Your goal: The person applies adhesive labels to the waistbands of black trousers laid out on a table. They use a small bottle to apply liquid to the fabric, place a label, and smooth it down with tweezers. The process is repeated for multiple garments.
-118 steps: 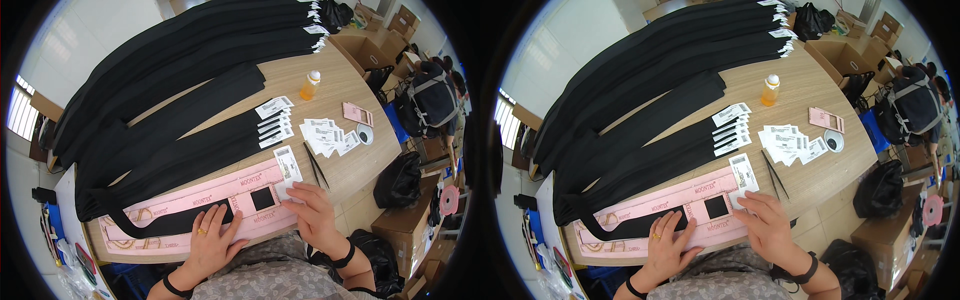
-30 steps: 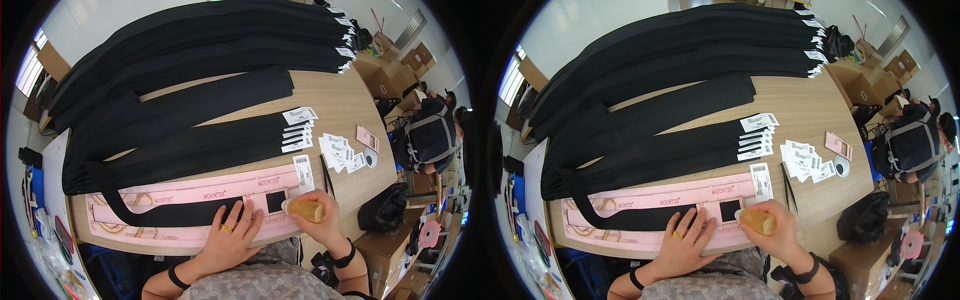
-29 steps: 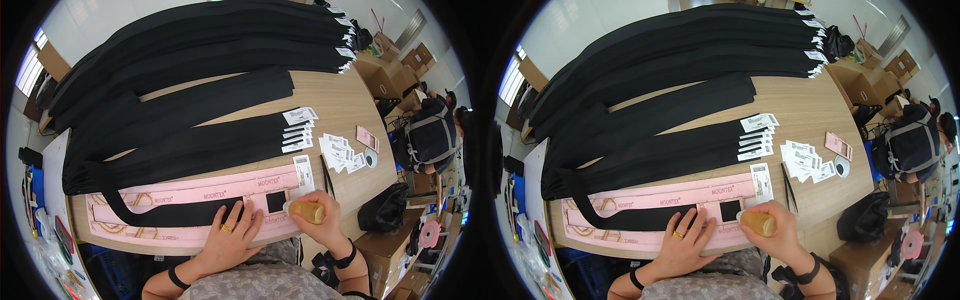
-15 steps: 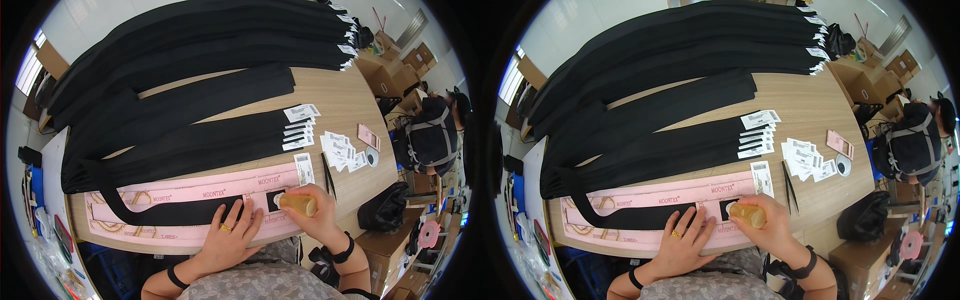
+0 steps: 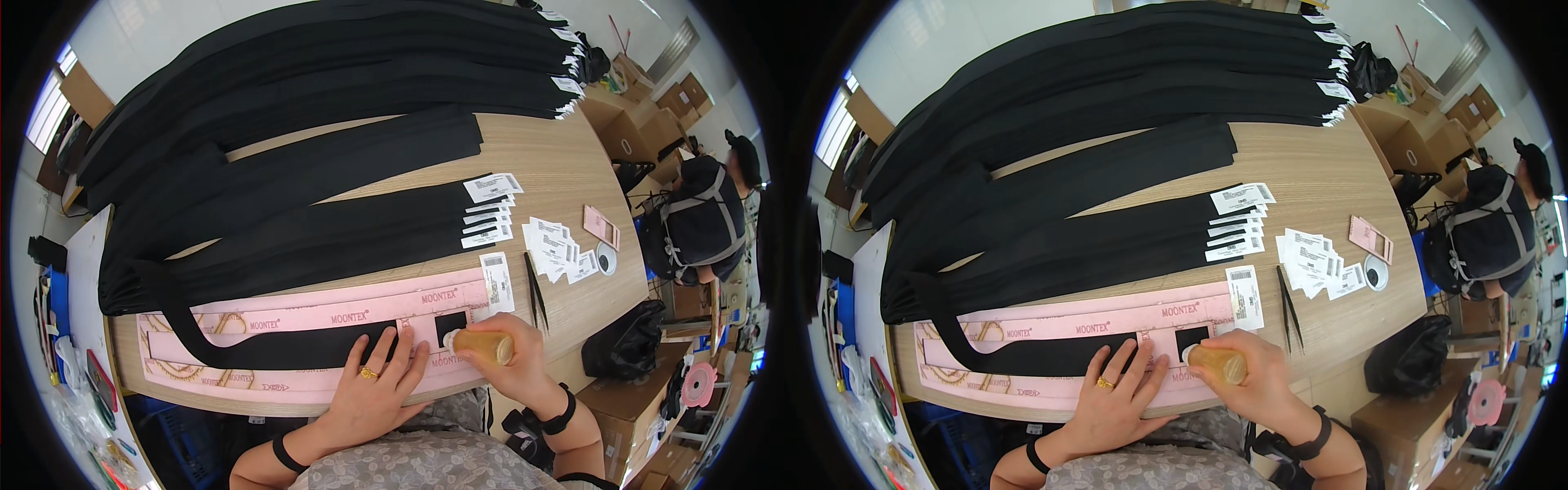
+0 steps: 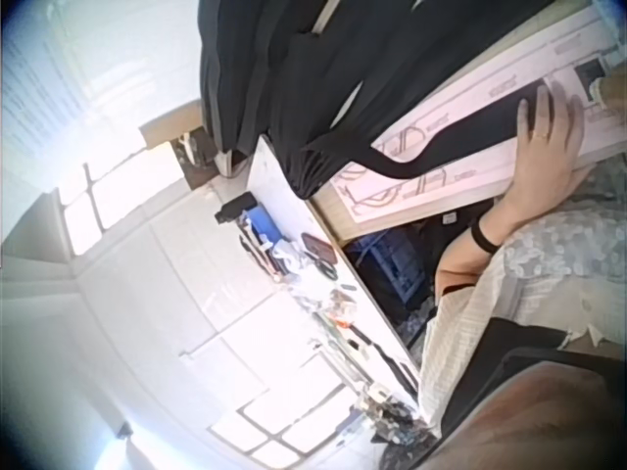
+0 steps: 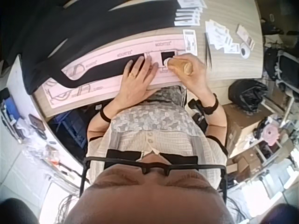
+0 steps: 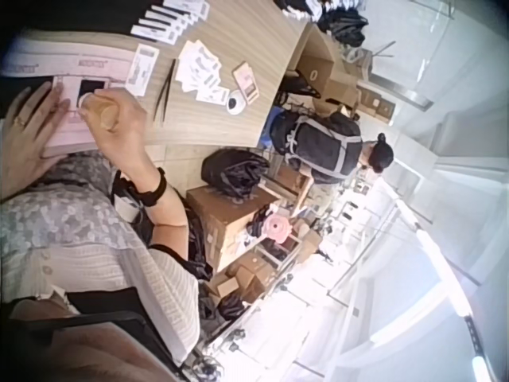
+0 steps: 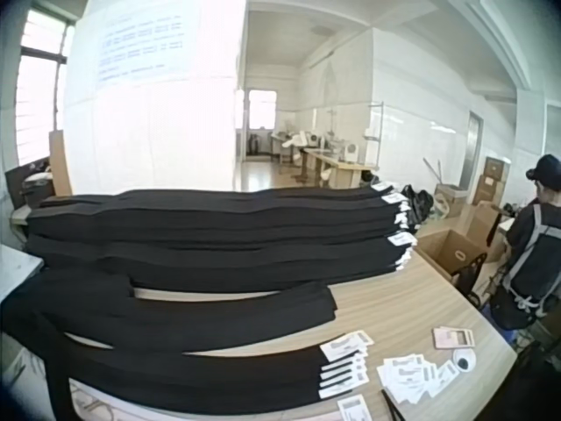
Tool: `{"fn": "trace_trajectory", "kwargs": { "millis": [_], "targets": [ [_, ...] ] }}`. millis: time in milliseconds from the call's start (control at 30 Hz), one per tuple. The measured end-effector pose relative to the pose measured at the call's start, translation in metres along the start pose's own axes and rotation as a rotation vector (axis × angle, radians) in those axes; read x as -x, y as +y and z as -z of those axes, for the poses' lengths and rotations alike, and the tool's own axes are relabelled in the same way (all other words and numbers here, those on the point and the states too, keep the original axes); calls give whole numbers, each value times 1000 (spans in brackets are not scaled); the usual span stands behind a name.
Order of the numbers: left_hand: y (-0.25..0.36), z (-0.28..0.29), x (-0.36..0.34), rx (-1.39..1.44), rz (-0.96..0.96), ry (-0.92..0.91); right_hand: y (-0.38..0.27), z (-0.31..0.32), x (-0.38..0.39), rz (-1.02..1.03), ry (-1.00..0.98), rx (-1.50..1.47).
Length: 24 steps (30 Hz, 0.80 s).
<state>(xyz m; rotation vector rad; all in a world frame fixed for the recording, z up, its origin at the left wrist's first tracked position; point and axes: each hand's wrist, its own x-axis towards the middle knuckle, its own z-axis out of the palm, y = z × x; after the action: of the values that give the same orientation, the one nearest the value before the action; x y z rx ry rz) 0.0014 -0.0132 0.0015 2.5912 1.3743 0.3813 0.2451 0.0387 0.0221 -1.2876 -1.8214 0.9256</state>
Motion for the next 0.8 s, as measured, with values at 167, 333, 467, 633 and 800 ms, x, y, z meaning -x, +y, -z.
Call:
{"fn": "trace_trajectory", "kwargs": {
  "millis": [167, 333, 467, 633, 800],
  "targets": [
    [-1, -1, 1, 2, 4, -4, 14, 2, -7, -31, 57, -10],
    [-1, -1, 1, 6, -1, -7, 12, 11, -8, -128, 83, -32],
    [-2, 0, 1, 1, -11, -8, 12, -1, -9, -85, 83, -100],
    [-1, -1, 2, -2, -7, -3, 8, -9, -16, -78, 38, -86],
    [-2, -2, 1, -1, -9, -2, 12, -7, -17, -24, 51, -30]
  ]
}}
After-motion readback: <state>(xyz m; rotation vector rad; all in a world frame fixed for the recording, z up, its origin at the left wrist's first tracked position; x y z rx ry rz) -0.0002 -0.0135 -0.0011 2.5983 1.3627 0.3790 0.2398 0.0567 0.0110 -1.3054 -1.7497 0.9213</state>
